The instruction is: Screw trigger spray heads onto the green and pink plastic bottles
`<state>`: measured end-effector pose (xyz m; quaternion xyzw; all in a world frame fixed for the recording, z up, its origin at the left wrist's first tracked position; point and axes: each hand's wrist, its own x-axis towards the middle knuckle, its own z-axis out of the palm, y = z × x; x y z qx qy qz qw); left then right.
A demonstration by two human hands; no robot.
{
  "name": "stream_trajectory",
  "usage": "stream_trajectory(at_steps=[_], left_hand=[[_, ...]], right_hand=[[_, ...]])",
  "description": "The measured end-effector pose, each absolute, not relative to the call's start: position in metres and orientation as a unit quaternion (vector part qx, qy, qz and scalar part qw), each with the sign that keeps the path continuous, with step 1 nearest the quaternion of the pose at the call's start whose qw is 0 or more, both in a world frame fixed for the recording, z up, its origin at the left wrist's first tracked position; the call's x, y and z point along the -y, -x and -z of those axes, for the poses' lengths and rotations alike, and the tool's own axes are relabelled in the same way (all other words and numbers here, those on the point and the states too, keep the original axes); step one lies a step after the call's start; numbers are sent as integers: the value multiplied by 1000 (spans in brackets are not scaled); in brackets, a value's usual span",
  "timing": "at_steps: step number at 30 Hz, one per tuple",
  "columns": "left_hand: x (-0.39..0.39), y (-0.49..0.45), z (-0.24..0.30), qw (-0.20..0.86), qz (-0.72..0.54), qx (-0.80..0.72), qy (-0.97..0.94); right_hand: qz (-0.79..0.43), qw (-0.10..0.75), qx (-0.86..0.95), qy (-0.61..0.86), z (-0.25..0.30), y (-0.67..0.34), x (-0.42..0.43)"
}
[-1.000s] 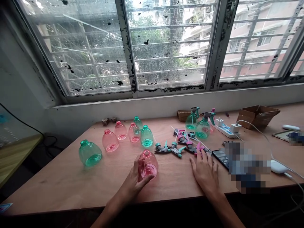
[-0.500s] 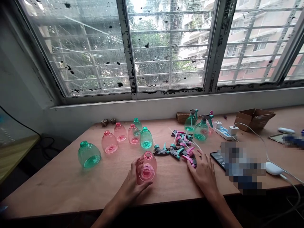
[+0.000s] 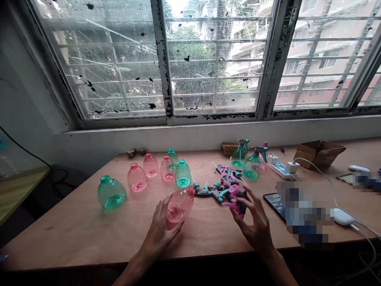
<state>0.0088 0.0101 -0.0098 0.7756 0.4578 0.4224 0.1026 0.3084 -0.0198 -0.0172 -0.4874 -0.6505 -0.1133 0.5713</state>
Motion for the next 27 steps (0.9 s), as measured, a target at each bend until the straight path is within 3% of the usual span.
stream_trajectory(at_steps=[6,11,18,27], left_hand=[[-4,-7,-1,51,-462,-508,-725],[-6,-8,1,65,-473,-523,-706],[-5,-9,-3,82,-479,-500,-717],[-1,-10,-5,75,-427,-402,-806]], right_hand=[[57,546,729,409,23,-313,20],[64,484,784,383,26,-314,18],[15,484,796,364,31,-317,12],[-395,683,517,332,26,-308,16]])
